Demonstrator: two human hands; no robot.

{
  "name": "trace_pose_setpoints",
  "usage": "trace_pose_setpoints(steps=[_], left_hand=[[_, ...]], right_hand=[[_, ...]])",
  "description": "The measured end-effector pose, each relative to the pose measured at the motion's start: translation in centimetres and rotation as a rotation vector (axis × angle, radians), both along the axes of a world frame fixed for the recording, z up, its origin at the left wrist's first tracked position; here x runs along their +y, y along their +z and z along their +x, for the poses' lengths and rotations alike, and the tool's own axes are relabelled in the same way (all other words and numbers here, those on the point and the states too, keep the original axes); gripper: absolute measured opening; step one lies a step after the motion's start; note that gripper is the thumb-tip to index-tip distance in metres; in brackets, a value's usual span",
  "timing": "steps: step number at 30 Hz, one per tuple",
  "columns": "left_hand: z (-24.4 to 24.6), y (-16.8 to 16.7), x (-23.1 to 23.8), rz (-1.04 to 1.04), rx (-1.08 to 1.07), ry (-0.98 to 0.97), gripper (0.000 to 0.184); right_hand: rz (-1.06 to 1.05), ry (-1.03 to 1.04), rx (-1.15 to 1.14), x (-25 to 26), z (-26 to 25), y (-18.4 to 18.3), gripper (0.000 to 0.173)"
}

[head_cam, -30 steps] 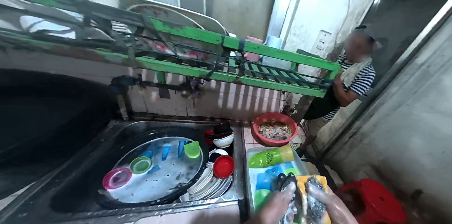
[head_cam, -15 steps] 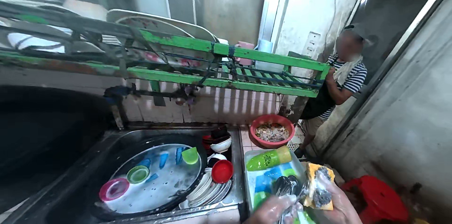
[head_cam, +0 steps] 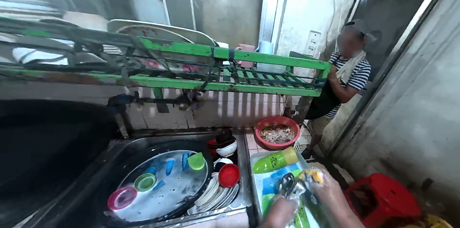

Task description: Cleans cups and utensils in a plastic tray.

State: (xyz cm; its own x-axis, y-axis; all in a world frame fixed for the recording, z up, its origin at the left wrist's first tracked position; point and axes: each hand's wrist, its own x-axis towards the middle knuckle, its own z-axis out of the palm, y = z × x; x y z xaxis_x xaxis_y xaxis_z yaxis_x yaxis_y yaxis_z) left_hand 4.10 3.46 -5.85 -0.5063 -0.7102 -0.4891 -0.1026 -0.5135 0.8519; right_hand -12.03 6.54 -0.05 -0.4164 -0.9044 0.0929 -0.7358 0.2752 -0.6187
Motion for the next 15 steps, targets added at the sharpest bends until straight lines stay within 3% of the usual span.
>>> trace_pose_setpoints(steps=[2,6,8,11,15], left_hand=[[-0.1,-0.2,-0.2,0.029,0.030,0.011,0.019],[0.5,0.2,-0.2,0.108,0.151,0.013,0.013],[0.5,0.4,-0.1,0.113,0.139,0.006,0.018],[0.2,0.8,0.0,0.098,0.086,0.038,0.022],[0.1,0.8,0.0,0.030,-0.002,0.043,0.012]], right_hand=[[-0.142,-0.055,-0.160,-0.2,-1.4,0.5,0.046],[-0.081,-0.023,-0.635,1.2,-1.7,0.8,0.049],[-0.013,0.000,-0.630,1.4,-0.2,0.3,0.044],[-0.076,-0.088,-0.583,1.1,1.0,-0.3,0.039],[-0.098,-0.034,-0.557,1.9,2.9,-2.5,0.044]])
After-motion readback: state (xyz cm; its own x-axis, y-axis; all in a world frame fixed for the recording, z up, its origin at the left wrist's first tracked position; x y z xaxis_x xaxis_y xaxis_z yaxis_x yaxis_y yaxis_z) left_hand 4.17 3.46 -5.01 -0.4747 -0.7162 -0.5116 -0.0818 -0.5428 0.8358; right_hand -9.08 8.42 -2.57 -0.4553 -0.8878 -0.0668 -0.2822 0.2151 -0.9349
